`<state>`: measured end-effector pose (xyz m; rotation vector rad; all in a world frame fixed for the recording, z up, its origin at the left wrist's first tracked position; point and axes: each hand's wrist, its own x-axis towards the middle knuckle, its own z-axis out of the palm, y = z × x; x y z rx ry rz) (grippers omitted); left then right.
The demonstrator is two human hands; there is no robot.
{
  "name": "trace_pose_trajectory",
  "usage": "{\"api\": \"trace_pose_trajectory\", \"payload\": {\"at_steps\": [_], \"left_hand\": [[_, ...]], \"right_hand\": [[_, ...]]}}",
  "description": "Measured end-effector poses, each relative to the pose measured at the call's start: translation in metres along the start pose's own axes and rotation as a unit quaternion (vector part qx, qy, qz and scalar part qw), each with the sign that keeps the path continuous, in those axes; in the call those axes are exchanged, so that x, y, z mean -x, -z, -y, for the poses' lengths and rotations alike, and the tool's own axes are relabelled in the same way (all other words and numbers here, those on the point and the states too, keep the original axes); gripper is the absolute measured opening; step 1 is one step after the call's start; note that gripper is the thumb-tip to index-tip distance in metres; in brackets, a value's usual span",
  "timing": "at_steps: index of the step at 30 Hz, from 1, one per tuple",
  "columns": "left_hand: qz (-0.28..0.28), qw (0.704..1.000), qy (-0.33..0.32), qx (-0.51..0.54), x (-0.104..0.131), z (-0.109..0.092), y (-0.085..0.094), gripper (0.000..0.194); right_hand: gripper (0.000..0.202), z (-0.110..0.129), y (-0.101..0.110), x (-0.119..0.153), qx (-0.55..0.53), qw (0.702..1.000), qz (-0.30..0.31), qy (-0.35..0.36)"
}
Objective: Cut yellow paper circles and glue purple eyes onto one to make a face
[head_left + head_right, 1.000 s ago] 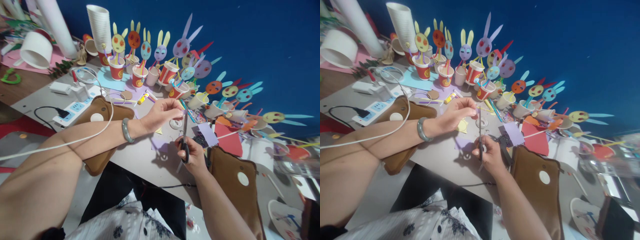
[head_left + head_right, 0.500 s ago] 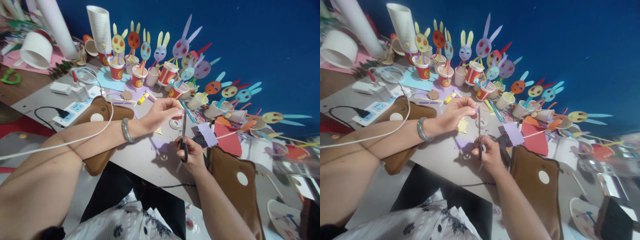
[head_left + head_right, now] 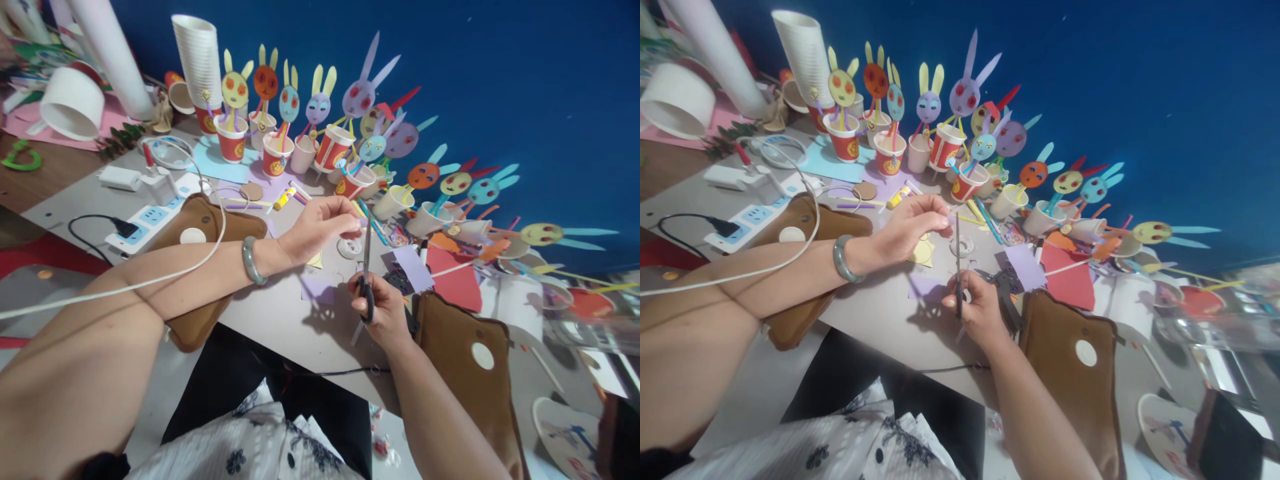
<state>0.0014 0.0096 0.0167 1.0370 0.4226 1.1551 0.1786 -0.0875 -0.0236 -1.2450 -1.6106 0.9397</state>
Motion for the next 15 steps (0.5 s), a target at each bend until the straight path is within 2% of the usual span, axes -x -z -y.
{"api": "trace_pose_trajectory", "payload": {"at_steps": [4,9,15], "left_hand": [[0.006,0.999,0.030,-0.012,0.001,-0.001,-0.001,0.014],[0.035,0.986,0.141,-0.080,-0.001,0.003,-0.001,0.021],[0.089,0.957,0.219,-0.168,-0.001,0.002,-0.003,0.020]], "right_hand": [[0.054,-0.003,0.001,0.001,-0.014,0.999,-0.032,0.002],[0.044,-0.011,0.001,0.003,-0.060,0.993,-0.095,0.029],[0.027,-0.017,0.003,0.001,-0.055,0.980,-0.188,-0.041]]}}
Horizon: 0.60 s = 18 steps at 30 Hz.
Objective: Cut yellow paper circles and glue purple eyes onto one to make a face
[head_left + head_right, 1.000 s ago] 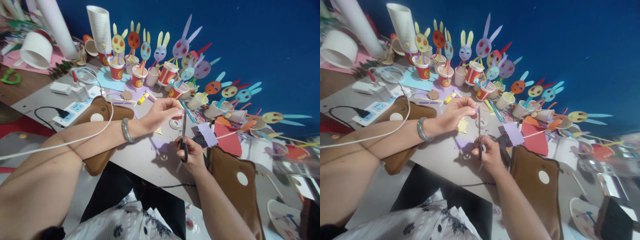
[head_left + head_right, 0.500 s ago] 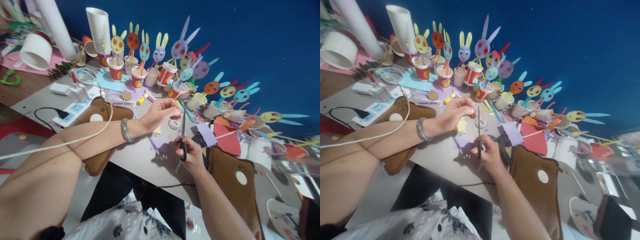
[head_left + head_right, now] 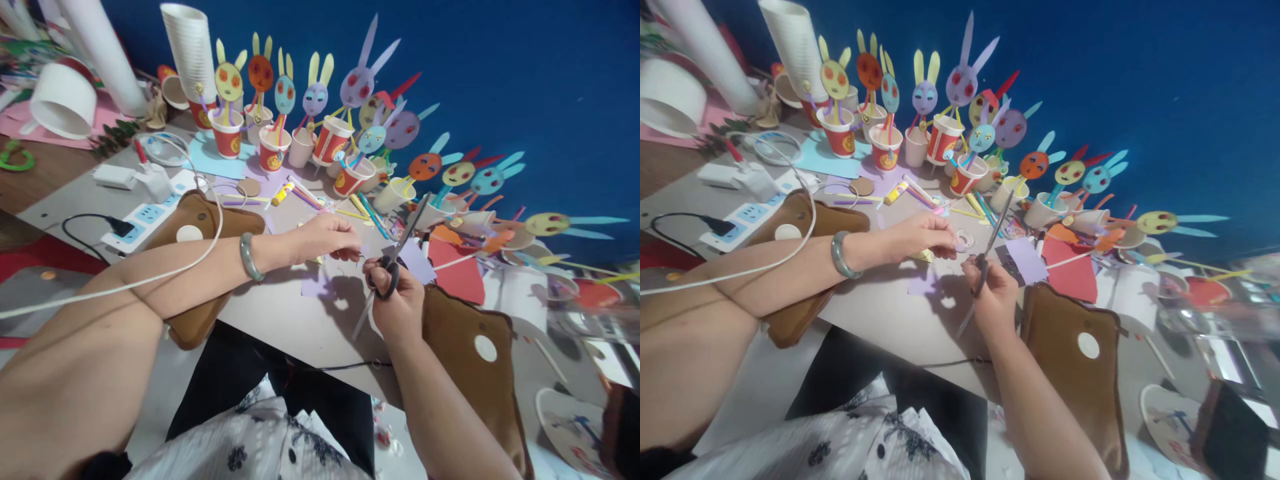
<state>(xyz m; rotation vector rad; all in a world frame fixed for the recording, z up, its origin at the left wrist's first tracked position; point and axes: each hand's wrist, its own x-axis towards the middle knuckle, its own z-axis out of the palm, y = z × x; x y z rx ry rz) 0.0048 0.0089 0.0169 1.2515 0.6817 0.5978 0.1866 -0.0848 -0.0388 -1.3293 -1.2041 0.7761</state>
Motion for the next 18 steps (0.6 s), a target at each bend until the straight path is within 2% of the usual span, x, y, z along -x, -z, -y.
{"api": "trace_pose_trajectory", "payload": {"at_steps": [4,12,18], "left_hand": [[0.028,0.998,0.033,-0.047,0.004,-0.005,-0.002,0.022],[0.103,0.990,-0.004,-0.096,0.000,0.007,0.002,0.021],[0.080,0.992,0.022,-0.090,0.000,0.003,0.000,0.026]], "right_hand": [[0.023,-0.005,-0.001,-0.002,-0.035,0.999,0.003,-0.018],[0.023,0.002,-0.008,0.000,-0.050,0.998,0.030,-0.031],[0.020,0.001,-0.008,0.000,-0.049,0.998,0.022,-0.022]]}}
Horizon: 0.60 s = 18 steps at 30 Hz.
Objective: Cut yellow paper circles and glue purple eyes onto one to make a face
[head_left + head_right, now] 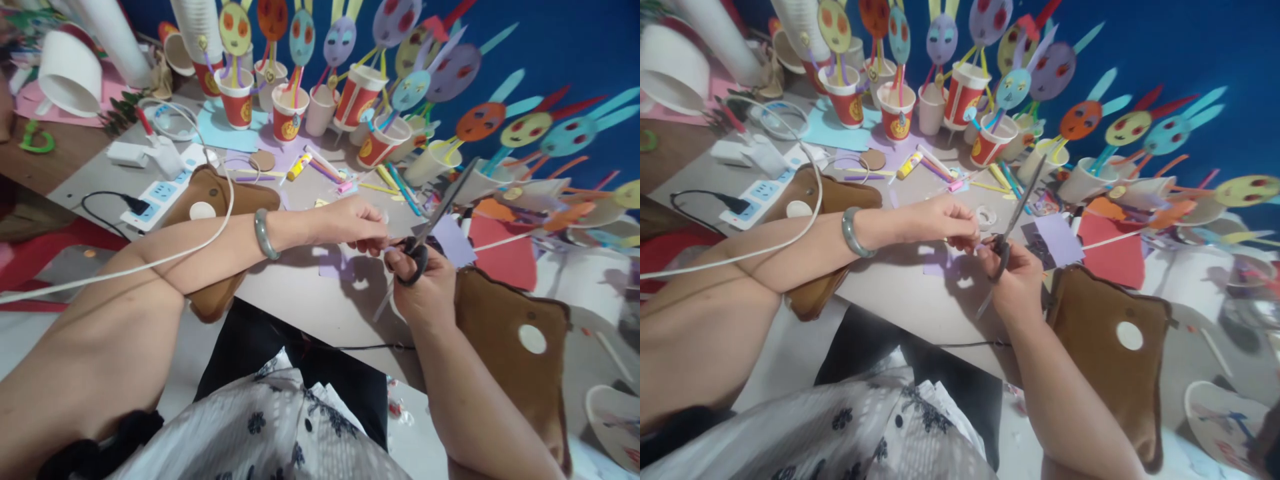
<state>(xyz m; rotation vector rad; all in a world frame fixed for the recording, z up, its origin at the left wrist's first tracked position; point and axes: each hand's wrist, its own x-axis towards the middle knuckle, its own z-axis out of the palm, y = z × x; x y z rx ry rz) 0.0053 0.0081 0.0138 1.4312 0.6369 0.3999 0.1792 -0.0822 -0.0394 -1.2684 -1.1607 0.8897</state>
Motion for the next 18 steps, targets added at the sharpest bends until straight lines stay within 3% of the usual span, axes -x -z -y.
{"api": "trace_pose_trajectory", "payload": {"at_steps": [3,9,18], "left_hand": [[-0.016,1.000,0.022,-0.001,-0.001,-0.004,0.001,0.029],[0.038,0.999,-0.013,-0.012,0.001,-0.001,0.008,0.009],[0.045,0.999,-0.030,0.001,0.003,0.000,0.010,0.011]], "right_hand": [[0.020,-0.004,0.000,0.000,0.007,1.000,-0.001,-0.004],[0.023,-0.003,-0.001,0.003,0.008,1.000,0.009,-0.014],[0.019,-0.003,-0.001,0.002,-0.013,1.000,0.019,-0.017]]}}
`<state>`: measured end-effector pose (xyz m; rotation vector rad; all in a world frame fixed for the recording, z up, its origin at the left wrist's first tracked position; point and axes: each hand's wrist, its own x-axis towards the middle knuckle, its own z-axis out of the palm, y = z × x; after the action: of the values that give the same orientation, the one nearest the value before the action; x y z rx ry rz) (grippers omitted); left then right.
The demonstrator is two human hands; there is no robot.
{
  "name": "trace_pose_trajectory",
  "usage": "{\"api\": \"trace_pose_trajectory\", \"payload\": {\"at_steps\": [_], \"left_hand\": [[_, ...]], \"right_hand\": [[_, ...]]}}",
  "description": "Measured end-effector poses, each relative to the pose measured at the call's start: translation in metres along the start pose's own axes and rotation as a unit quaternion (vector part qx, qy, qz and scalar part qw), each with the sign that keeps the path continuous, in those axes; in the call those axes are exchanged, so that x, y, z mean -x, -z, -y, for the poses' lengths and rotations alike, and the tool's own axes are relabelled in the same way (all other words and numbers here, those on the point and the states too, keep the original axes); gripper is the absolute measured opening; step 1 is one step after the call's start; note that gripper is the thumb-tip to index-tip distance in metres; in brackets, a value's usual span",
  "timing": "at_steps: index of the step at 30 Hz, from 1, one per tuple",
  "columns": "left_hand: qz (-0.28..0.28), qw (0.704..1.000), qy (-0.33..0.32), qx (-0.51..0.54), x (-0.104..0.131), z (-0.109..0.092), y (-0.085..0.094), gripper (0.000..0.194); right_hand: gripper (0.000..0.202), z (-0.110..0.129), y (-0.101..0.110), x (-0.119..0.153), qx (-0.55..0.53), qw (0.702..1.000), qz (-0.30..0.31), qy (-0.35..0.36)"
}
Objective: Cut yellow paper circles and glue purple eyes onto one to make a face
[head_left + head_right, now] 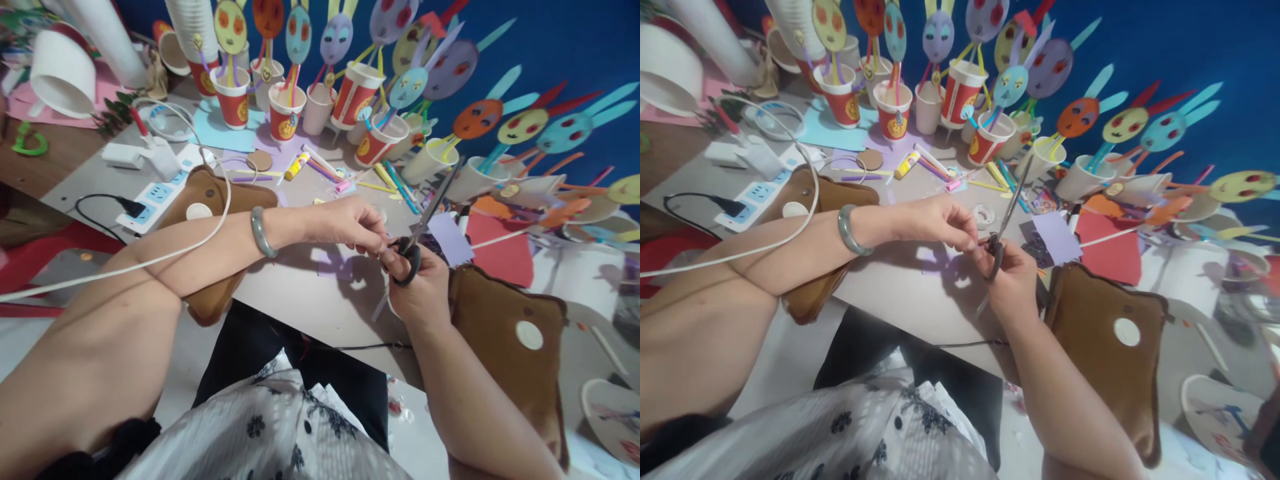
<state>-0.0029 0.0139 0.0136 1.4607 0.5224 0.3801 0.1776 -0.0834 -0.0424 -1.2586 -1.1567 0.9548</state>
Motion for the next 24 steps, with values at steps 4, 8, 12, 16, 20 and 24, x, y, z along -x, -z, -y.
{"api": "trace_pose_trajectory", "payload": {"at_steps": [4,8,12,16,20,24], "left_hand": [[0.001,0.999,0.022,0.028,0.000,-0.001,-0.002,0.013],[-0.034,0.997,0.035,0.056,0.000,-0.004,-0.002,0.015],[-0.093,0.990,0.019,0.103,-0.001,-0.004,-0.001,0.015],[-0.103,0.985,-0.010,0.137,-0.003,-0.003,0.001,0.013],[-0.109,0.983,-0.001,0.149,-0.003,-0.005,0.001,0.013],[-0.121,0.983,0.028,0.135,-0.002,-0.008,-0.001,0.015]], "right_hand": [[0.017,0.002,-0.001,0.001,0.011,1.000,-0.013,-0.008],[0.017,0.004,0.001,0.000,0.023,0.999,-0.035,-0.001],[0.027,0.006,0.003,-0.001,0.027,1.000,-0.006,0.011],[0.037,0.009,0.004,0.000,0.040,0.999,0.025,0.018],[0.036,0.011,0.002,0.000,0.042,0.999,0.023,0.023],[0.032,0.010,0.001,-0.001,0.025,0.999,-0.005,0.027]]}}
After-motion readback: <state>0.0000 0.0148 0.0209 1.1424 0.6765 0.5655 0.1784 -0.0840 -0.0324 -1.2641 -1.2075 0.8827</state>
